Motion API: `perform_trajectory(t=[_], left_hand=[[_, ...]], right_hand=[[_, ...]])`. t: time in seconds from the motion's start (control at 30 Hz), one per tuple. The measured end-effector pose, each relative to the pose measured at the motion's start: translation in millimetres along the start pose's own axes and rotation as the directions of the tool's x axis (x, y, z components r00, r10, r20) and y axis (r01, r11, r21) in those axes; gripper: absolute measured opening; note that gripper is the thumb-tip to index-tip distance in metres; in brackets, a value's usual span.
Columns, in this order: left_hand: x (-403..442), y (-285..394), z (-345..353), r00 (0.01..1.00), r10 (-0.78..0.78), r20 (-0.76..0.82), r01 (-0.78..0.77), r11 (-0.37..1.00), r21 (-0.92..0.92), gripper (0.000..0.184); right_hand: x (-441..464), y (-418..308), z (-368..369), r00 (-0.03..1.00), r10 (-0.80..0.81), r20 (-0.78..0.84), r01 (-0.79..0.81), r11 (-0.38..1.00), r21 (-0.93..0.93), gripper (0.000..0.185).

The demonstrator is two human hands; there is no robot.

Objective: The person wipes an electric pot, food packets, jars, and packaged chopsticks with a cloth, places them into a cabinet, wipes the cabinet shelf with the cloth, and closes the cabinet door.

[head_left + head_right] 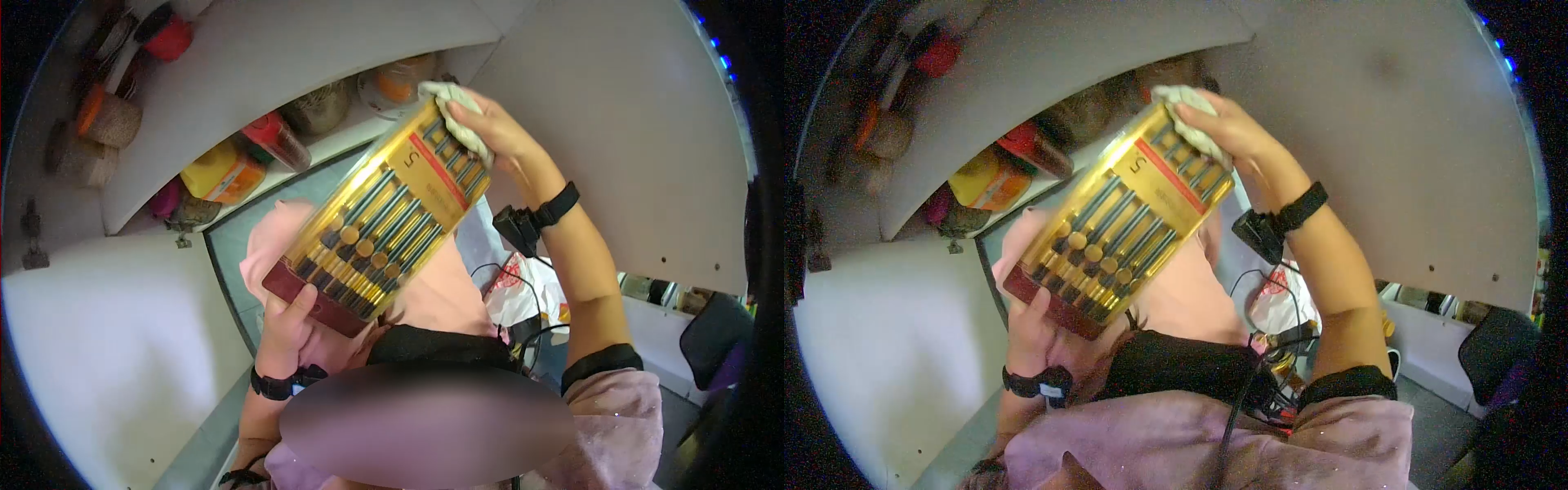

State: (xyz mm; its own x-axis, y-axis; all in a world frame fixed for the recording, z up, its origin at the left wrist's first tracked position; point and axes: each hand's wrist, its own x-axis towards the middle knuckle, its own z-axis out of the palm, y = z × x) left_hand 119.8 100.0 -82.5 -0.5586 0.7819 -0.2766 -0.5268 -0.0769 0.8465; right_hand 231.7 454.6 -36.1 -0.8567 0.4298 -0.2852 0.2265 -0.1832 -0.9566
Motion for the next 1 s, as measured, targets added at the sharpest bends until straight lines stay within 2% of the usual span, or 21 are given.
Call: perform_trajectory(t=[0.07,0.13,0.17,0.23,0.27,0.3,0.33,0.4,0.43,0.47,0.53,0.57,0.67,0.7,0.73,0.77,0.8,0.87,0.9,0.97,1.0], left_hand=[[-3.9,7.6,-6.2,0.997,-0.050,-0.067,0.050,0.999,-0.001,0.077],[-1.3,15.7,-67.4,0.973,-0.129,0.194,0.146,0.986,-0.080,0.083],[4.2,32.1,-72.4,0.970,-0.139,0.198,0.155,0.986,-0.065,0.083],[25.1,74.4,-59.5,0.855,-0.231,0.464,0.439,0.798,-0.412,0.080],[33.8,86.5,-43.5,0.855,-0.238,0.461,0.441,0.803,-0.402,0.080],[44.0,97.8,-23.7,0.867,-0.258,0.426,0.331,0.938,-0.106,0.075],[50.4,108.1,-5.5,0.889,-0.258,0.379,0.188,0.959,0.212,0.070],[44.4,113.9,31.3,0.942,-0.220,0.254,0.082,0.883,0.461,0.057],[42.3,106.9,46.1,0.988,-0.103,0.119,0.049,0.921,0.386,0.045],[40.7,107.2,48.6,0.987,-0.076,0.144,0.022,0.937,0.349,0.037],[26.6,100.8,51.9,0.993,0.011,0.120,-0.058,0.918,0.391,0.037],[18.5,97.6,53.7,0.995,0.025,0.101,-0.060,0.927,0.371,0.036],[4.2,100.0,42.2,0.998,0.052,0.021,-0.055,0.965,0.255,0.036],[-1.7,96.2,36.7,0.997,0.076,-0.014,-0.068,0.946,0.318,0.035],[-6.2,88.2,27.3,0.998,0.053,-0.021,-0.042,0.936,0.350,0.032],[-5.9,82.7,17.5,0.996,0.075,-0.049,-0.054,0.942,0.332,0.033],[-6.0,80.1,10.8,0.993,0.092,-0.071,-0.064,0.946,0.317,0.033],[3.4,88.7,2.3,0.979,0.123,-0.164,-0.132,0.990,-0.049,0.036],[4.2,99.0,5.3,0.973,0.137,-0.185,-0.159,0.981,-0.109,0.037],[5.2,103.2,3.5,0.972,0.143,-0.187,-0.165,0.981,-0.107,0.035],[5.6,103.9,4.2,0.976,0.138,-0.170,-0.158,0.981,-0.109,0.033]], right_hand=[[-6.6,-13.1,13.2,0.994,-0.071,-0.083,0.075,0.996,0.048,0.048],[-4.8,-32.8,21.0,0.977,-0.211,-0.025,0.211,0.977,0.016,0.037],[-1.9,-44.1,26.1,0.985,-0.167,0.038,0.168,0.986,-0.022,0.038],[8.7,-61.3,46.3,0.970,-0.146,0.194,0.165,0.982,-0.086,0.041],[15.7,-69.2,60.3,0.942,-0.168,0.290,0.205,0.973,-0.105,0.043],[10.7,-86.8,80.3,0.937,-0.137,0.322,0.216,0.950,-0.226,0.044],[5.0,-101.7,100.7,0.928,-0.111,0.355,0.240,0.909,-0.341,0.045],[13.6,-105.4,129.1,0.872,-0.179,0.455,0.333,0.899,-0.283,0.046],[2.1,-116.2,134.8,0.883,-0.126,0.453,0.295,0.899,-0.324,0.044],[3.8,-112.4,136.6,0.873,-0.142,0.467,0.316,0.894,-0.318,0.044],[9.4,-98.5,133.7,0.829,-0.267,0.491,0.430,0.867,-0.254,0.041],[2.2,-97.1,128.7,0.842,-0.219,0.492,0.401,0.865,-0.301,0.039],[-6.5,-70.6,93.5,0.895,-0.136,0.424,0.237,0.952,-0.194,0.036],[-15.3,-62.6,87.5,0.896,-0.105,0.431,0.173,0.978,-0.121,0.035],[-11.7,-33.5,89.5,0.889,-0.239,0.390,0.266,0.964,-0.018,0.035],[-26.5,-26.6,97.4,0.964,-0.114,0.241,0.099,0.992,0.074,0.035],[-34.9,-16.2,104.6,0.982,-0.078,0.173,0.044,0.981,0.188,0.036],[-32.3,22.9,100.8,0.958,-0.096,0.268,0.098,0.995,0.009,0.037],[-35.2,13.3,106.4,0.954,-0.096,0.284,0.095,0.995,0.014,0.037],[-41.0,-20.3,112.7,0.971,-0.237,0.032,0.223,0.944,0.241,0.033],[-34.9,-37.1,116.7,0.921,-0.381,0.075,0.360,0.910,0.204,0.037]])
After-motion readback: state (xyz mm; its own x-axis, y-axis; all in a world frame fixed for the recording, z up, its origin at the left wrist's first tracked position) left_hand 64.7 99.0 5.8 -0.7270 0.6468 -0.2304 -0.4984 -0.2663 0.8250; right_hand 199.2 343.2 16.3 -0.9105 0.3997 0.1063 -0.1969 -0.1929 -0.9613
